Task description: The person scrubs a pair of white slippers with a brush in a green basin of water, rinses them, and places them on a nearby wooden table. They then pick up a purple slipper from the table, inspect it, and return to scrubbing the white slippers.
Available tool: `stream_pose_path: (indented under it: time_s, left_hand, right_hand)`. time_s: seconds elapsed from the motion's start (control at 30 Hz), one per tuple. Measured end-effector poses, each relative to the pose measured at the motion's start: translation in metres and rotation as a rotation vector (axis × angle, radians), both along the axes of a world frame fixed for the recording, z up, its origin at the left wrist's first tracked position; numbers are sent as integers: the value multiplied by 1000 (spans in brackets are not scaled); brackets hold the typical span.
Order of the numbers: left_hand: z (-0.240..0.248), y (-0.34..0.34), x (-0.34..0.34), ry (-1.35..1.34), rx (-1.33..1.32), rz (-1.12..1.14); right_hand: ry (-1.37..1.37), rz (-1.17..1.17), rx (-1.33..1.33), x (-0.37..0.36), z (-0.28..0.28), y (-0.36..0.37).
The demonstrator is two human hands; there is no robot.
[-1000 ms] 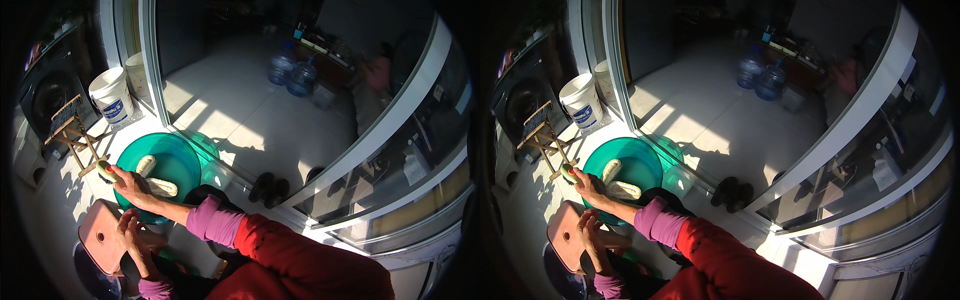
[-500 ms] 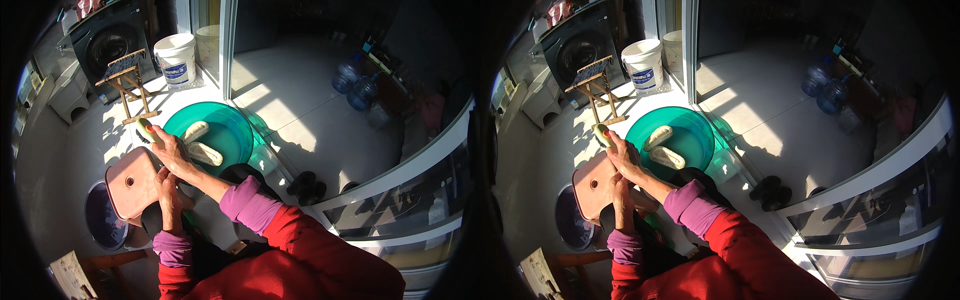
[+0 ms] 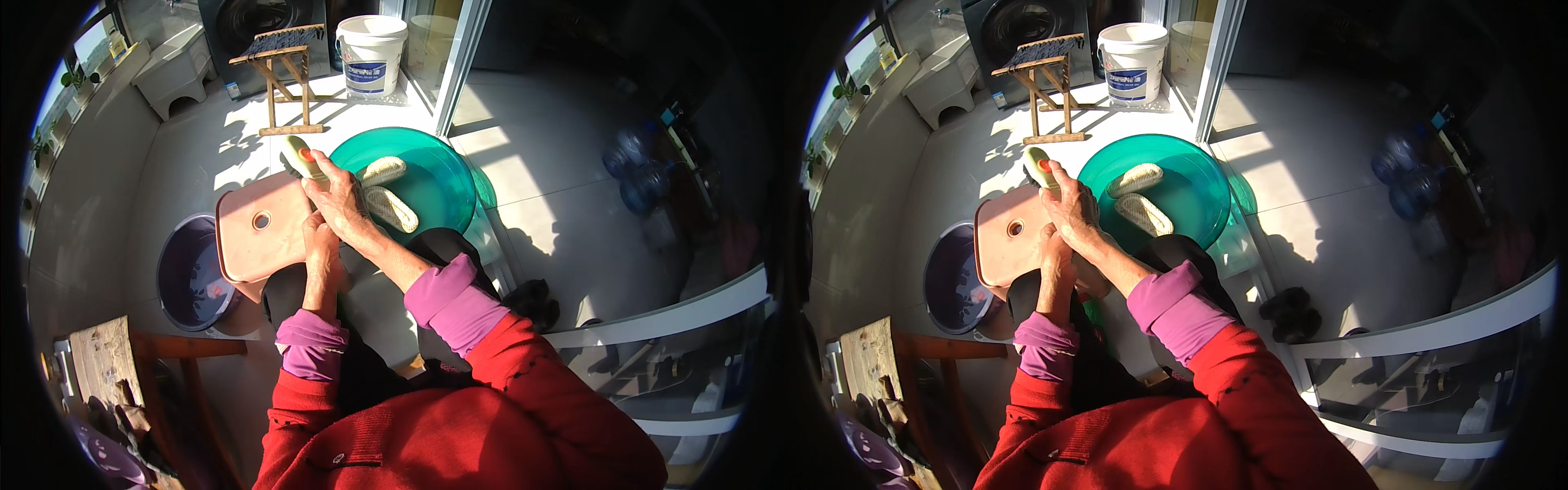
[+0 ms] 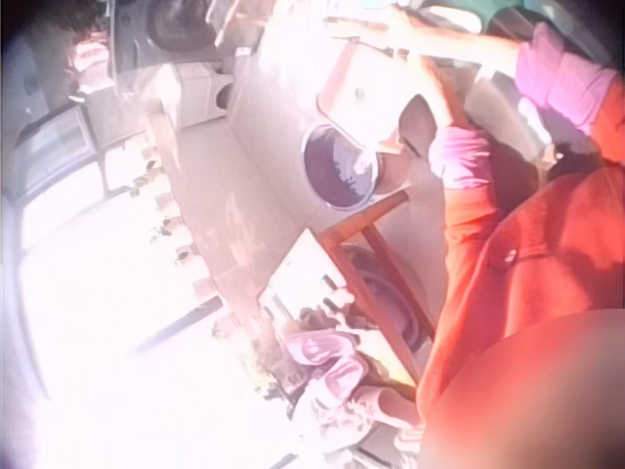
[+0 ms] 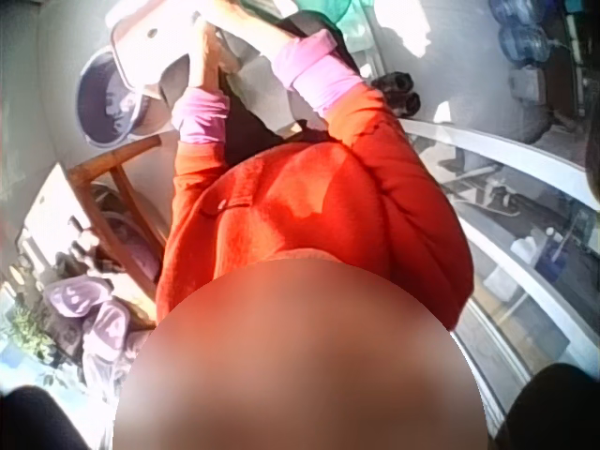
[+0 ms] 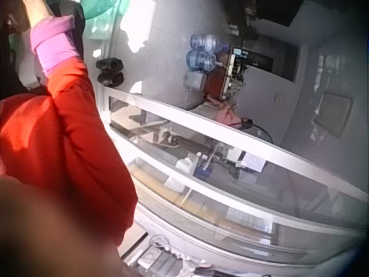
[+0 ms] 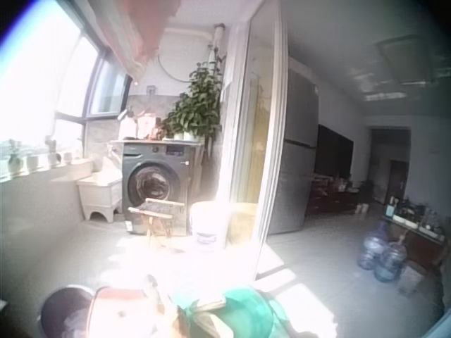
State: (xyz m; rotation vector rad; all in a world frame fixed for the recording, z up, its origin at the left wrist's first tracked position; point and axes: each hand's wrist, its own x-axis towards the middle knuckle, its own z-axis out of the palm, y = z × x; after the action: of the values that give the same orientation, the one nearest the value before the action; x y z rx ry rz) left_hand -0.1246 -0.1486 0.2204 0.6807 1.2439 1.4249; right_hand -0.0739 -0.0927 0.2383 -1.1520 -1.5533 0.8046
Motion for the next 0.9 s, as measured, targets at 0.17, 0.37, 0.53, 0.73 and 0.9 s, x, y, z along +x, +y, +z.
stream_pose_path:
  time_s: [0.17, 0.37, 0.53, 0.73, 0.9]
  left_hand:
    - [-11, 10, -9, -74, 2, -65]
    - [-28, 21, -4, 1, 30, -50]
    - [-67, 28, 23, 192, -44, -125]
    - [-134, 30, 72, 316, -222, -219]
    - [-169, 46, 94, 274, -275, -289]
  right_hand:
    - [214, -23, 75, 34, -18, 4]
    - [315, -215, -25, 129, -9, 41]
    - [418, -227, -156, 171, -3, 42]
    - [413, -237, -192, 197, 7, 36]
    - [454, -236, -233, 212, 13, 29]
